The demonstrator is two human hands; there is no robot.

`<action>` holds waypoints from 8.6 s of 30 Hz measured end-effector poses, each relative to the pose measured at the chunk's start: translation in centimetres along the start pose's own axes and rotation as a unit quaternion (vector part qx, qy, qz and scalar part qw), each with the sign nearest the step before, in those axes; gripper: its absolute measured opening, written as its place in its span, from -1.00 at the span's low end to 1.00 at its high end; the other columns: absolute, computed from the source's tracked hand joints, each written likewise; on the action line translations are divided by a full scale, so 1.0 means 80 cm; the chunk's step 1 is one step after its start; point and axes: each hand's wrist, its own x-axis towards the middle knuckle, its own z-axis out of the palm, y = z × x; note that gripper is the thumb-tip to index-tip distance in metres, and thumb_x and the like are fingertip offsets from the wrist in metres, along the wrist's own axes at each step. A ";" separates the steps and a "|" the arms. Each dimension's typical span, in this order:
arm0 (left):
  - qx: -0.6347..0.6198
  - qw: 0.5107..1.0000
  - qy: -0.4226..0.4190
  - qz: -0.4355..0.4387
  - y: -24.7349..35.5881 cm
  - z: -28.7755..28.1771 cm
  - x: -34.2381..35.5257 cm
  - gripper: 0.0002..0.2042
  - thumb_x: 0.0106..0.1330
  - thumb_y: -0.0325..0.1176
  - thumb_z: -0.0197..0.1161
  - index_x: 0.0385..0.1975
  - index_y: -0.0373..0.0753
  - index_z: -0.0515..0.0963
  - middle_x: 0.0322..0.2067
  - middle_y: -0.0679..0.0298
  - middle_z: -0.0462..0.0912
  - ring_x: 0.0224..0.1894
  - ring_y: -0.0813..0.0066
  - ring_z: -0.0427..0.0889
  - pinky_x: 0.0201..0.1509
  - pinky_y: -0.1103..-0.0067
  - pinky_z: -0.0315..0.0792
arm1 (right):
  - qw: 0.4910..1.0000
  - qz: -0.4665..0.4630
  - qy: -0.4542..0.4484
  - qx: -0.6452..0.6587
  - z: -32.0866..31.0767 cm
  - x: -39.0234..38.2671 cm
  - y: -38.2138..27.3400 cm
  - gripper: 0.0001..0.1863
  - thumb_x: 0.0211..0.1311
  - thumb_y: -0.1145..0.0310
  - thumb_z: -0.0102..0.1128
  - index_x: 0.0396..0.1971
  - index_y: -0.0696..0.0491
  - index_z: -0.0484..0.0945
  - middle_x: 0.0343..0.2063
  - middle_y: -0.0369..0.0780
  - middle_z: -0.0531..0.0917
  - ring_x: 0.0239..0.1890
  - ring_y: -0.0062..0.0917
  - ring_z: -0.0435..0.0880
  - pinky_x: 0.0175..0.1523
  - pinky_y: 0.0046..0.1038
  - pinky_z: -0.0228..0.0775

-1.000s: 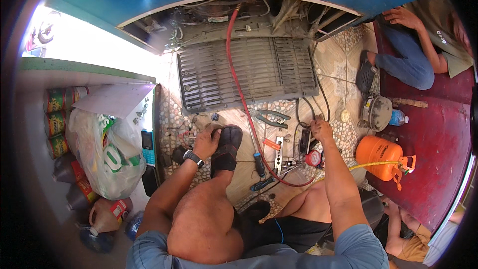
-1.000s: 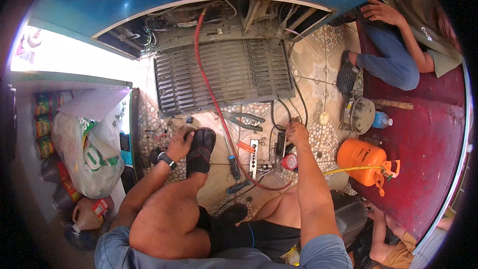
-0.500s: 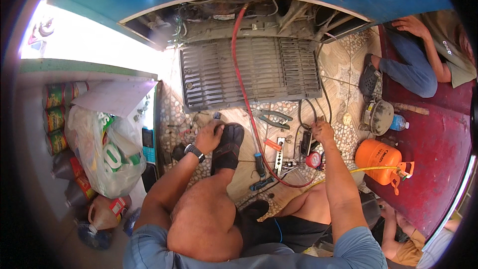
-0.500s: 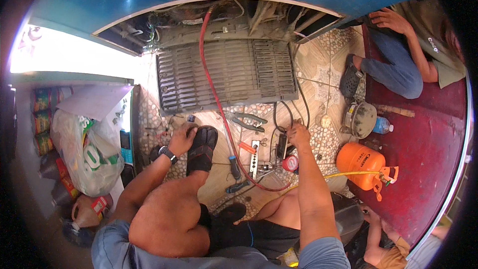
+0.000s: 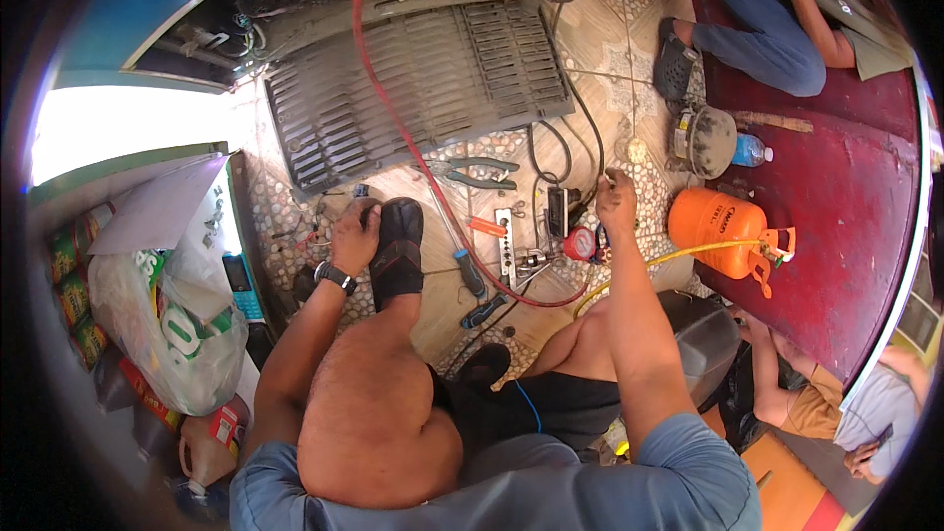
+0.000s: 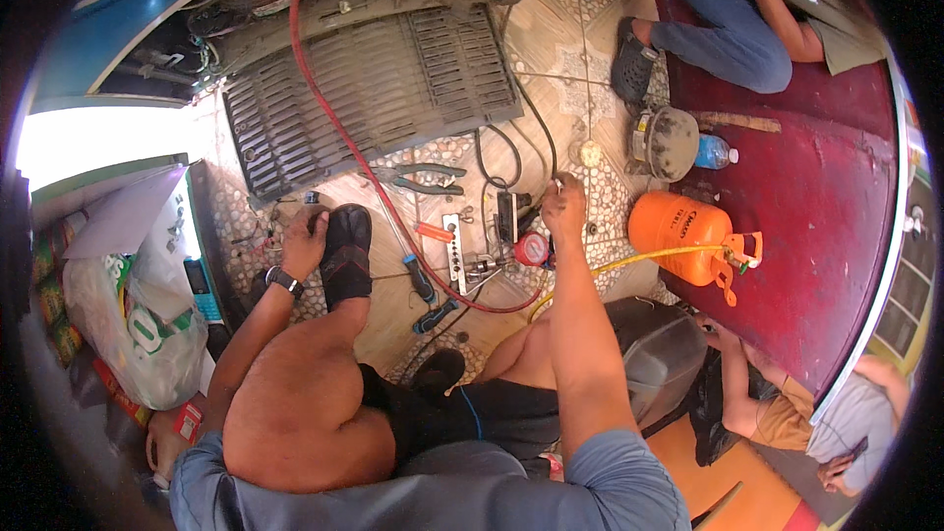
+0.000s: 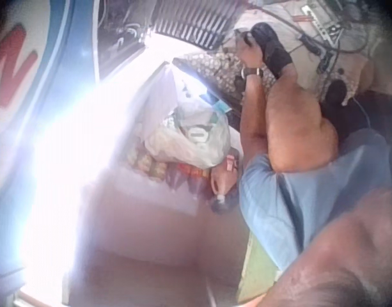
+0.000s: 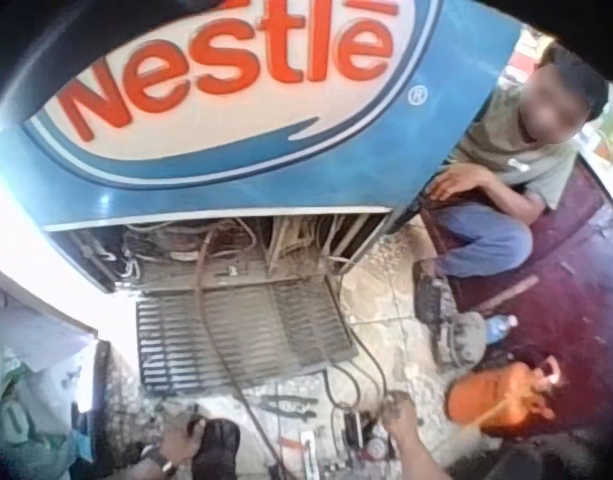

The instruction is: The person works on the internal components of a refrigerator by hand, using a pressure gauge and a wrench to adjust fittings on the compressor and tubing.

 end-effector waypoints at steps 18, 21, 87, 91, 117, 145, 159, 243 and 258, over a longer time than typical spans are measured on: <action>-0.165 0.901 -0.402 -0.014 0.182 0.201 0.061 -0.48 0.41 -0.05 0.23 0.05 -0.46 0.49 -0.23 0.09 0.69 -0.23 0.43 0.70 -0.18 0.53 0.57 | 0.958 0.241 -0.099 0.117 0.052 -0.041 0.070 -0.46 0.16 0.12 0.40 -0.03 0.25 0.55 -0.17 0.09 0.71 -0.13 -0.08 0.71 0.00 -0.30 0.52; 0.014 0.932 -0.357 0.067 0.202 0.253 0.068 -0.25 0.31 0.24 0.17 0.13 -0.45 0.49 -0.11 -0.10 0.69 -0.08 0.05 0.70 0.01 0.32 0.54 | 0.942 0.232 -0.104 0.218 0.063 -0.045 0.059 -0.55 0.20 0.17 0.38 -0.09 0.24 0.58 -0.22 0.06 0.72 -0.17 -0.13 0.71 -0.03 -0.33 0.51; -0.113 0.926 -0.340 0.120 0.101 0.104 0.023 -0.69 0.48 -0.14 0.14 -0.06 -0.28 0.57 -0.42 0.15 0.71 -0.41 0.40 0.73 -0.30 0.45 0.55 | 0.936 0.207 0.004 0.286 0.013 0.025 0.049 -0.58 0.35 0.17 0.24 -0.02 0.23 0.54 -0.18 -0.03 0.68 -0.11 -0.35 0.63 0.08 -0.40 0.42; -0.172 0.921 -0.344 0.068 0.094 0.106 0.025 -0.70 0.48 -0.18 0.16 -0.08 -0.33 0.57 -0.49 0.23 0.65 -0.50 0.52 0.62 -0.38 0.52 0.51 | 0.951 0.084 -0.029 0.297 0.014 0.110 0.003 -0.69 0.41 0.21 0.19 -0.12 0.19 0.58 -0.24 -0.11 0.70 -0.22 -0.41 0.66 -0.03 -0.38 0.47; -0.399 0.901 0.131 -0.109 0.096 -0.060 0.198 -0.63 0.46 -0.01 0.15 -0.21 -0.26 0.56 -0.48 0.32 0.58 -0.50 0.50 0.47 -0.39 0.47 0.37 | 0.943 -0.011 -0.144 0.300 -0.058 0.268 -0.132 -0.74 0.43 0.50 -0.18 -0.10 0.15 0.55 -0.26 -0.22 0.66 -0.27 -0.53 0.64 -0.17 -0.51 0.44; -0.524 0.802 0.274 -0.081 0.122 -0.157 0.323 -0.69 0.50 -0.26 0.15 -0.05 -0.46 0.46 -0.31 0.13 0.66 -0.37 0.36 0.67 -0.28 0.48 0.63 | 0.941 -0.024 -0.138 0.309 -0.070 0.262 -0.135 -0.71 0.35 0.54 -0.18 -0.10 0.22 0.55 -0.31 -0.21 0.65 -0.32 -0.54 0.61 -0.15 -0.49 0.46; -0.509 0.826 0.212 -0.113 0.095 -0.108 0.261 -0.78 0.48 -0.30 0.13 -0.05 -0.31 0.47 -0.28 0.17 0.64 -0.33 0.38 0.66 -0.25 0.48 0.62 | 0.958 -0.057 -0.125 0.251 -0.071 0.277 -0.119 -0.73 0.38 0.52 -0.15 -0.12 0.17 0.58 -0.29 -0.17 0.70 -0.29 -0.52 0.68 -0.15 -0.45 0.51; 0.269 0.943 0.196 -0.001 0.057 -0.200 0.366 -0.49 0.47 -0.04 0.06 -0.12 -0.52 0.58 -0.17 -0.13 0.69 -0.14 0.07 0.72 -0.11 0.33 0.52 | 0.959 0.056 -0.133 0.245 0.030 -0.031 -0.020 -0.78 0.36 0.52 -0.08 -0.18 0.14 0.58 -0.41 -0.18 0.68 -0.36 -0.48 0.66 -0.15 -0.44 0.47; 0.003 0.965 0.253 -0.061 0.069 -0.199 0.356 -0.45 0.45 -0.02 0.02 -0.14 -0.57 0.58 -0.25 -0.15 0.70 -0.14 0.04 0.69 -0.11 0.30 0.48 | 0.919 0.044 -0.214 0.328 -0.017 0.175 -0.046 -0.77 0.42 0.48 -0.09 -0.13 0.14 0.58 -0.21 -0.25 0.69 -0.25 -0.57 0.64 -0.15 -0.50 0.46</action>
